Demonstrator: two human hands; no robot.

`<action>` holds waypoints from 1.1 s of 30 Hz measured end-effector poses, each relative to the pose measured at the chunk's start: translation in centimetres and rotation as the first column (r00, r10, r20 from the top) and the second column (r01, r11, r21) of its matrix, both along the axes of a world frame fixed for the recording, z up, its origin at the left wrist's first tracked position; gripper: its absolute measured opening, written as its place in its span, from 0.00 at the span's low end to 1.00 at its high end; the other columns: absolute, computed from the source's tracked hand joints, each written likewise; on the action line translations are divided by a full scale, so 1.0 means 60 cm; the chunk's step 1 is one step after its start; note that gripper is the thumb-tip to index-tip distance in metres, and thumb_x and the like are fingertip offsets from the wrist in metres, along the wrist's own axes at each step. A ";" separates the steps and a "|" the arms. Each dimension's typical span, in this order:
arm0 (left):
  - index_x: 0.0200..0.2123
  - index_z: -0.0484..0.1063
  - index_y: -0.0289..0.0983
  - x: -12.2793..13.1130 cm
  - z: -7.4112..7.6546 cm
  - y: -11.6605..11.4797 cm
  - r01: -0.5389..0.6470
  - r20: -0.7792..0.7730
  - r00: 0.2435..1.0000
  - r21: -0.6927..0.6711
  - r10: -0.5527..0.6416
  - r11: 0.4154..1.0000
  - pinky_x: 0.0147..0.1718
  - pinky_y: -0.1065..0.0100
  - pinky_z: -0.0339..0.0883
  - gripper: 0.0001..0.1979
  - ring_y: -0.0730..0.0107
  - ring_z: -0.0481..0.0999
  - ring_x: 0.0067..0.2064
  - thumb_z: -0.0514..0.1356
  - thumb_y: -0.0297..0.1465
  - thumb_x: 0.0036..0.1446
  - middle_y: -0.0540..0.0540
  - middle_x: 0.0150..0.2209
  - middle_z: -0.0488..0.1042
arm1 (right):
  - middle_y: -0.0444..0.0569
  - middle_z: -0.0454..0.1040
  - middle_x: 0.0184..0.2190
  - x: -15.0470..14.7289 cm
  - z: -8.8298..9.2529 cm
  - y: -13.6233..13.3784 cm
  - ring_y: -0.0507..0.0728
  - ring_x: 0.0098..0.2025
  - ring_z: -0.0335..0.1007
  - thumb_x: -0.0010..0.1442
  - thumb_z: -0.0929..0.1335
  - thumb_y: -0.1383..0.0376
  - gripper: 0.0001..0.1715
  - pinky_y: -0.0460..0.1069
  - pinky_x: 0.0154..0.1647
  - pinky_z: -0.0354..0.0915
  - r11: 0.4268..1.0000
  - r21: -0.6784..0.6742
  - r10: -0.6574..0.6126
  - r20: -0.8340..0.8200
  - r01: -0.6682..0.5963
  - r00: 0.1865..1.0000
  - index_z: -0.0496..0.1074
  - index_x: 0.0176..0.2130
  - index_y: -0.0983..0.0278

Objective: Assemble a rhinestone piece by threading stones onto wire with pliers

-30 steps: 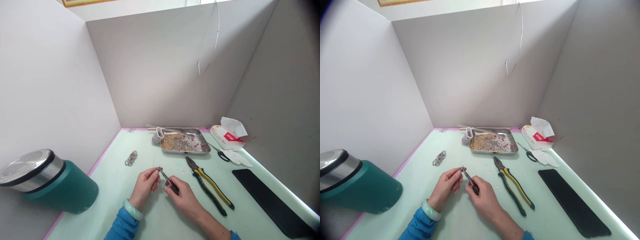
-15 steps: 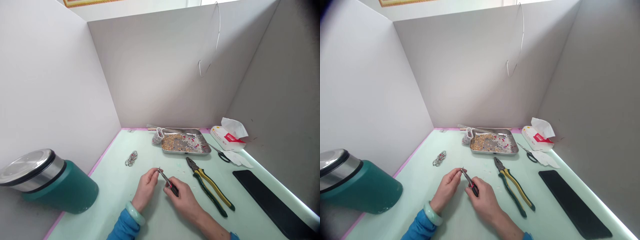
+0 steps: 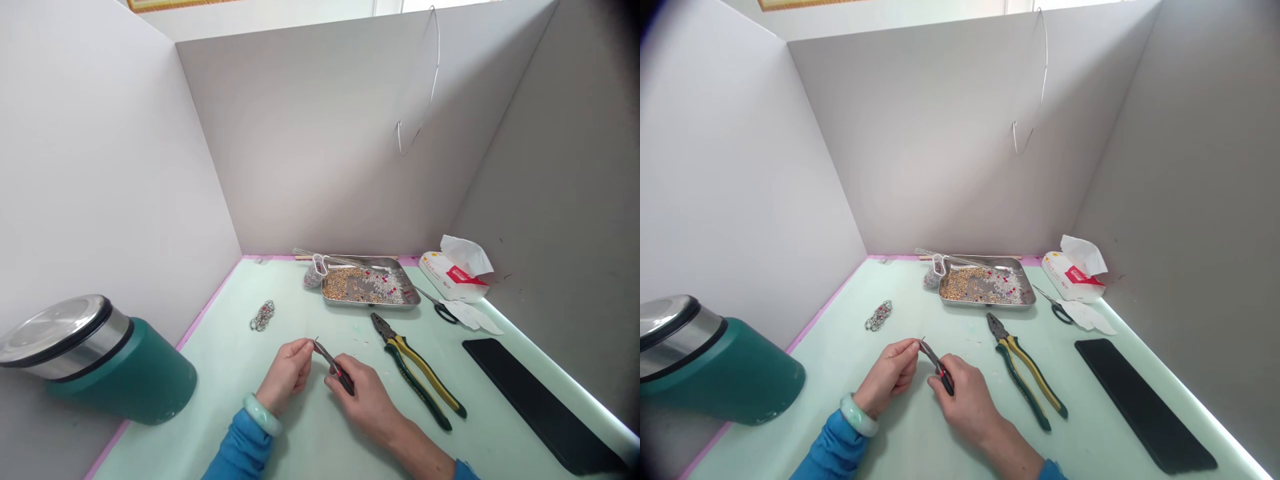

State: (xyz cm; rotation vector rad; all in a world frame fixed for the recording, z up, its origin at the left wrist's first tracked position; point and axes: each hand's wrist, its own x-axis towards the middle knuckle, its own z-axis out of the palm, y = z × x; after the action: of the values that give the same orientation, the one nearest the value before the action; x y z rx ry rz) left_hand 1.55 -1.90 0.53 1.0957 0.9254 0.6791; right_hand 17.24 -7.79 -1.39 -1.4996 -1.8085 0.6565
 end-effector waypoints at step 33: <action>0.42 0.73 0.31 0.010 -0.012 0.005 -0.156 -0.052 0.983 0.286 0.178 0.945 0.19 0.73 0.55 0.21 0.78 0.55 0.18 0.58 0.43 0.52 0.57 0.16 0.56 | 0.44 0.65 0.27 -0.001 -0.010 0.001 0.53 0.27 0.61 0.58 0.64 0.60 0.08 0.46 0.29 0.56 0.991 0.086 -0.110 0.047 0.105 0.993 0.65 0.33 0.63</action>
State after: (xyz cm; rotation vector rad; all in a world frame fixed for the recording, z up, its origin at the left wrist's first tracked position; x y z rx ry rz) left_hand 2.14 -1.61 -0.19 1.3120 1.0178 0.9352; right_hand 17.21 -7.75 -1.98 -1.5591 -1.7575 0.4880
